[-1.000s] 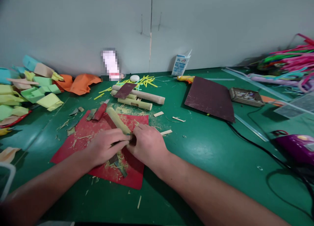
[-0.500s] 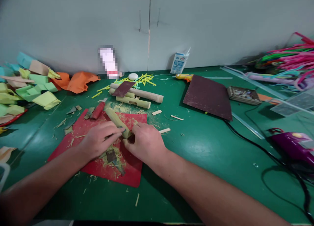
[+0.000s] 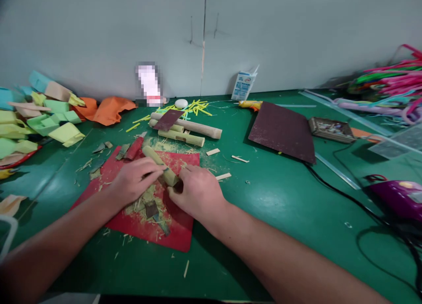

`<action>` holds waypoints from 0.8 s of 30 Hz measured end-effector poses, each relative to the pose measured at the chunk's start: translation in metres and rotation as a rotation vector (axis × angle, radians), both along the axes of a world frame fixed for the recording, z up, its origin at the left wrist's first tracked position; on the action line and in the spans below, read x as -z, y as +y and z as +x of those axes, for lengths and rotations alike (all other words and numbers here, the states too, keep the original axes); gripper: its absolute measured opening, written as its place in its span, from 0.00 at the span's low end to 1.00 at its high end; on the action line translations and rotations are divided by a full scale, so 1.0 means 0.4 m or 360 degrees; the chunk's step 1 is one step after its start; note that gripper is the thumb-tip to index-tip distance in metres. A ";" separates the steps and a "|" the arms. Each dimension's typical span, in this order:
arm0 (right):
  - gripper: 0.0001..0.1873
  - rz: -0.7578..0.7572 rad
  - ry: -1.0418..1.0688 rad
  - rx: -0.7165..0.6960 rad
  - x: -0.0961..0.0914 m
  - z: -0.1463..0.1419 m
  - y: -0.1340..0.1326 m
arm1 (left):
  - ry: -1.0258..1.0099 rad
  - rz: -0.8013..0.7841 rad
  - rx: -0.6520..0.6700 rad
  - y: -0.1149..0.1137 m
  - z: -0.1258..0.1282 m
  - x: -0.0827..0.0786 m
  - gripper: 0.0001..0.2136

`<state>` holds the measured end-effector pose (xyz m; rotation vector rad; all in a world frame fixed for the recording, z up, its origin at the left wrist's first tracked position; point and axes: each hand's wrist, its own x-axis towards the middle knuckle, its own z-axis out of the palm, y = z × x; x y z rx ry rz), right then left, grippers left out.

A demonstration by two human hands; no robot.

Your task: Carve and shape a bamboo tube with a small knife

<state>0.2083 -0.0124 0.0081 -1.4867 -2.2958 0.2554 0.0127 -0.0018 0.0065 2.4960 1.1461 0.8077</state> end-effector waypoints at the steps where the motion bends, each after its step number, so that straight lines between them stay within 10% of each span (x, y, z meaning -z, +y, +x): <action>1: 0.09 0.0001 0.0001 0.0000 0.000 0.000 0.000 | -0.0016 0.0017 -0.0016 0.001 0.000 0.000 0.10; 5: 0.08 -0.0009 0.0028 -0.0033 -0.001 0.001 -0.002 | 0.0099 -0.0049 0.0209 0.000 0.002 -0.002 0.12; 11: 0.12 -0.0061 -0.0008 0.0008 -0.007 0.003 -0.001 | -0.0017 0.0069 -0.0183 0.023 -0.023 -0.002 0.10; 15: 0.08 -0.0032 0.0009 -0.0024 -0.003 0.003 -0.002 | 0.0074 -0.0084 0.0138 0.009 -0.015 -0.002 0.11; 20: 0.12 -0.0034 -0.0017 0.0003 -0.005 0.002 -0.005 | -0.0045 0.0018 -0.0232 0.020 -0.022 -0.004 0.10; 24: 0.08 -0.0027 -0.0003 -0.0029 -0.007 0.003 -0.006 | 0.0023 -0.0127 0.0102 0.008 -0.012 -0.007 0.10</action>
